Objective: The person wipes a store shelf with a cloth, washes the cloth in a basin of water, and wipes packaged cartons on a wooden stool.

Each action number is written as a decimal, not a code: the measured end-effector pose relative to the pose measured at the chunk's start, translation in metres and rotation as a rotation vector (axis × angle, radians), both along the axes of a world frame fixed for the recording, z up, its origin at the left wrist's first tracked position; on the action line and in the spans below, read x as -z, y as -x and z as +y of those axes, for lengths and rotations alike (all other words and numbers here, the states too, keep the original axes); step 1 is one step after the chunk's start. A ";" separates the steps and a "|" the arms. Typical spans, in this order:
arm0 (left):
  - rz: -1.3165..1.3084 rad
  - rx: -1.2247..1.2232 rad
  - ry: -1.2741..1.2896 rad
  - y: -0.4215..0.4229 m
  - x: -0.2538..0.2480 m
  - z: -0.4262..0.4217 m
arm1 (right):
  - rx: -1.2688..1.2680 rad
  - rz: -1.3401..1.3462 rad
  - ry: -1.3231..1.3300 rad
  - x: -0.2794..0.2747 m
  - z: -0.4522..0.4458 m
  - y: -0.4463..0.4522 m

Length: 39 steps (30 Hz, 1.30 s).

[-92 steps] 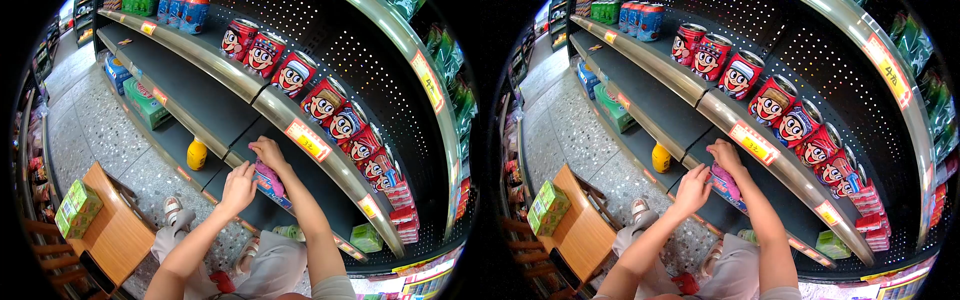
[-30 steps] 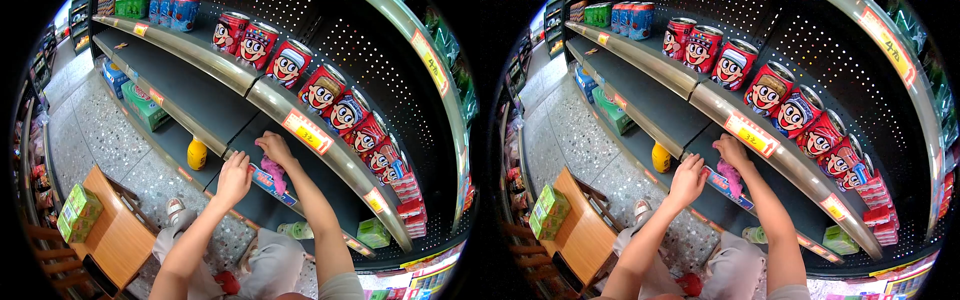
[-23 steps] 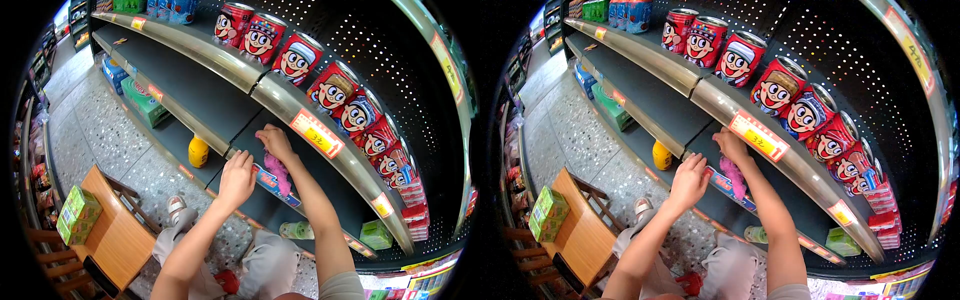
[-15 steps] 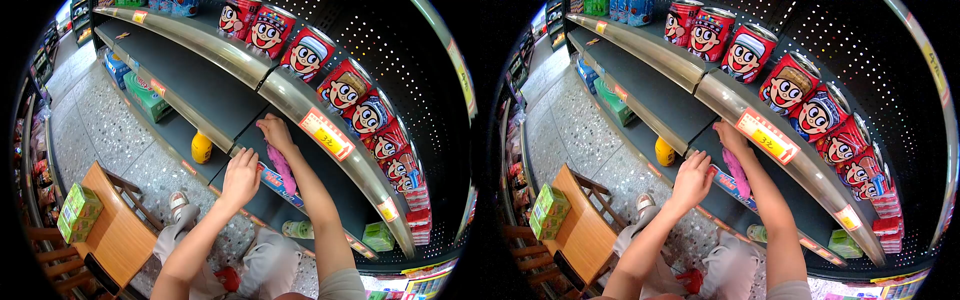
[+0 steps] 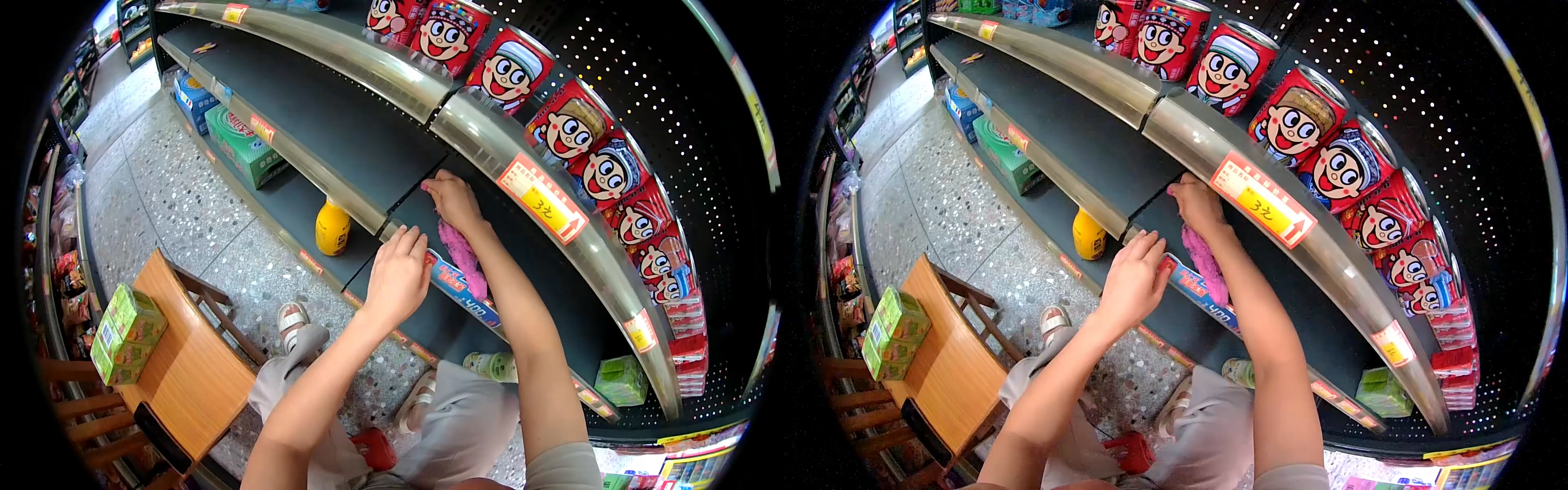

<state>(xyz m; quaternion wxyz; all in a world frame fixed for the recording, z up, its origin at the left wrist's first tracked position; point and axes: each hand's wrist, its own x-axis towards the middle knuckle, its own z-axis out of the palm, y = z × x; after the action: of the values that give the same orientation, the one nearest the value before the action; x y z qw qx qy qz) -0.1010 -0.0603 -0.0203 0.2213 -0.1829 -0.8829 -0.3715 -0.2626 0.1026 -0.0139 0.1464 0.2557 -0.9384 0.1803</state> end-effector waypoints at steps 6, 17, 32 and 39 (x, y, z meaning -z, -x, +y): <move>0.002 -0.010 0.014 -0.002 -0.002 0.001 | 0.028 -0.044 -0.103 -0.008 0.007 -0.013; -0.008 0.026 0.023 0.001 0.000 -0.001 | 0.070 -0.092 -0.103 -0.012 0.031 -0.040; -0.024 0.035 0.062 -0.001 0.000 -0.002 | 0.114 0.065 -0.013 0.015 0.032 -0.012; -0.009 0.032 0.063 -0.002 0.002 -0.001 | 0.117 0.206 -0.061 0.026 0.030 0.016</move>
<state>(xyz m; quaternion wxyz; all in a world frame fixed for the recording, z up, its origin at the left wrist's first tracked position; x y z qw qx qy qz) -0.0992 -0.0615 -0.0219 0.2056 -0.2025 -0.8920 -0.3479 -0.2783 0.1329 -0.0400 0.2443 0.2219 -0.9369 0.1154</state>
